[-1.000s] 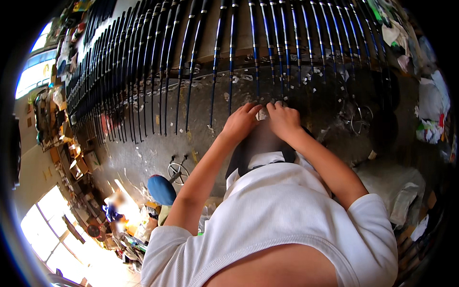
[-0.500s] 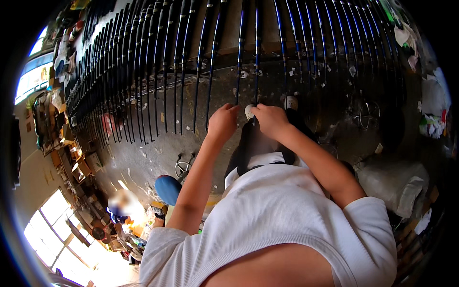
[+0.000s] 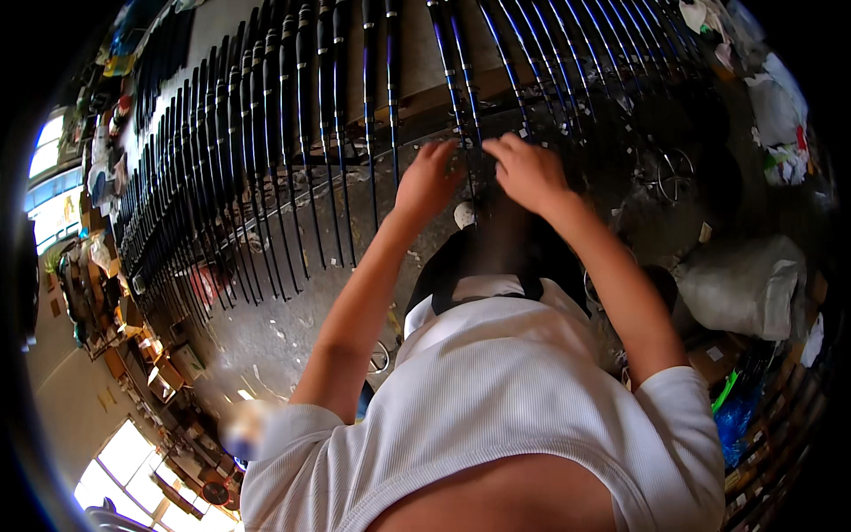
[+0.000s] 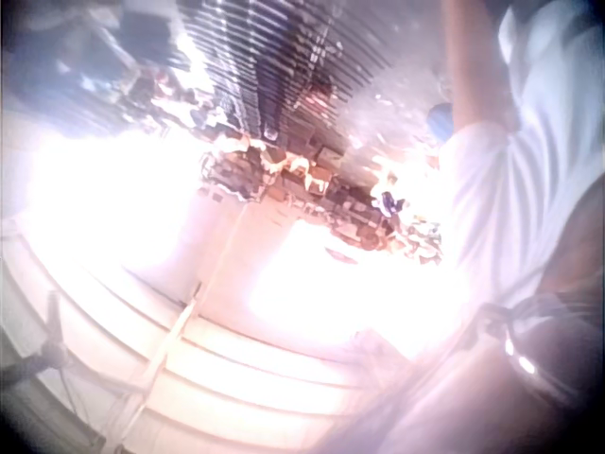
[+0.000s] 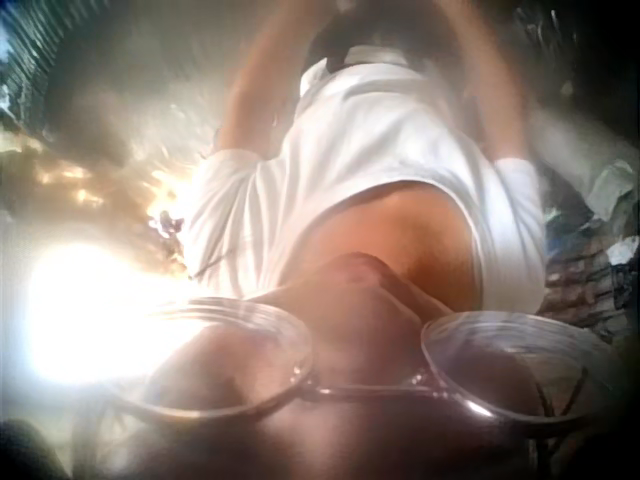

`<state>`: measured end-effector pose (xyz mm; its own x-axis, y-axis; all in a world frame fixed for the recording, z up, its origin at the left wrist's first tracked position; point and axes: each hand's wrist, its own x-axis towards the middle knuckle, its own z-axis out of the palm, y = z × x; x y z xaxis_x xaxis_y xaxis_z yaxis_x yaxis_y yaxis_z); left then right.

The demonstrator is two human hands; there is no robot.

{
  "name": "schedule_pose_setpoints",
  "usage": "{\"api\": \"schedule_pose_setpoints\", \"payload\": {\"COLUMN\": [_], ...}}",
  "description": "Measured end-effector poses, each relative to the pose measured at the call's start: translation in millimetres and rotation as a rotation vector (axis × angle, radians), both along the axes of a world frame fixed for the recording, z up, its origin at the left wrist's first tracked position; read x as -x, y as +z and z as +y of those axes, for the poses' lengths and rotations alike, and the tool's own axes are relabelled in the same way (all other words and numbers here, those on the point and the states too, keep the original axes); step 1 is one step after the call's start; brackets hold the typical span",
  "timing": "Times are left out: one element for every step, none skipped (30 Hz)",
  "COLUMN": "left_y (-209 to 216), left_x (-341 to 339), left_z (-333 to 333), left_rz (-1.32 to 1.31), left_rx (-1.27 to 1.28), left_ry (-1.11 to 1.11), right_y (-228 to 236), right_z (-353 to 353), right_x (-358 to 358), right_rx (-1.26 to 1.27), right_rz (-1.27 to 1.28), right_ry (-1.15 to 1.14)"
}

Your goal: The person wipes the tips of several fishing rods with a white cloth in a workshop. They then walk to a rack, pick up a rod, and continue wiping it before placing it back. The person also retrieves a small item from a plastic bag on a table.

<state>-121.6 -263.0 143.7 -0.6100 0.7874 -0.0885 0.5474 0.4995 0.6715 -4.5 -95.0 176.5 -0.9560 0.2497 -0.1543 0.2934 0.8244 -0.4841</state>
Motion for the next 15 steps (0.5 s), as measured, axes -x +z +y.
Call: {"api": "schedule_pose_setpoints", "payload": {"left_y": [8.8, 19.7, 28.9, 28.9, 24.9, 18.0, 1.7, -19.8, -25.7, -30.0, -31.0, -31.4, -31.2, -29.8, -28.8], "left_x": [-9.9, -23.1, -33.0, -41.4, -49.4, -55.8, -58.9, -59.8, -60.7, -66.2, -70.3, -72.0, -73.6, -74.2, -73.4], "left_z": [-7.6, -16.2, -22.4, -26.0, -29.1, -29.1, -25.1, -18.3, -9.9, -3.4, 5.7, 14.8, 21.0, 25.2, 22.2], "left_rz": [-0.002, -0.001, 0.002, 0.034, 0.068, 0.145, 0.161, 0.175, 0.185, 0.253, 0.247, 0.245, 0.244, 0.25, 0.242], "left_rx": [0.082, 0.165, 0.244, 0.292, 0.343, 0.321, 0.31, 0.297, 0.284, 0.129, 0.09, 0.053, 0.016, 0.02, 0.002], "left_ry": [-0.068, -0.135, -0.2, -0.242, -0.276, -0.268, -0.272, -0.273, -0.275, -0.229, -0.225, -0.215, -0.202, -0.224, -0.219], "right_y": [-3.6, -6.5, -7.4, -12.3, -17.7, -22.3, -27.8, -34.2, -35.7, -34.1, -35.2, -35.8, -34.8, -26.9, -25.1], "right_z": [-9.0, -19.0, -27.6, -34.3, -40.6, -44.8, -45.4, -44.4, -42.9, -40.1, -34.6, -27.0, -21.7, -18.2, -13.7], "right_x": [-13.8, -26.0, -34.8, -41.5, -45.3, -46.7, -46.5, -45.8, -43.9, -43.6, -45.1, -46.3, -47.2, -47.5, -48.6], "right_rx": [-0.014, -0.055, -0.1, -0.112, -0.122, -0.129, -0.157, -0.184, -0.212, -0.229, -0.239, -0.248, -0.257, -0.253, -0.243], "right_rz": [0.006, -0.054, -0.113, -0.133, -0.151, -0.083, -0.076, -0.071, -0.07, -0.035, -0.034, -0.029, -0.023, -0.057, -0.102], "right_ry": [0.061, 0.109, 0.158, 0.176, 0.2, 0.202, 0.189, 0.178, 0.168, 0.129, 0.105, 0.086, 0.069, 0.063, 0.086]}}
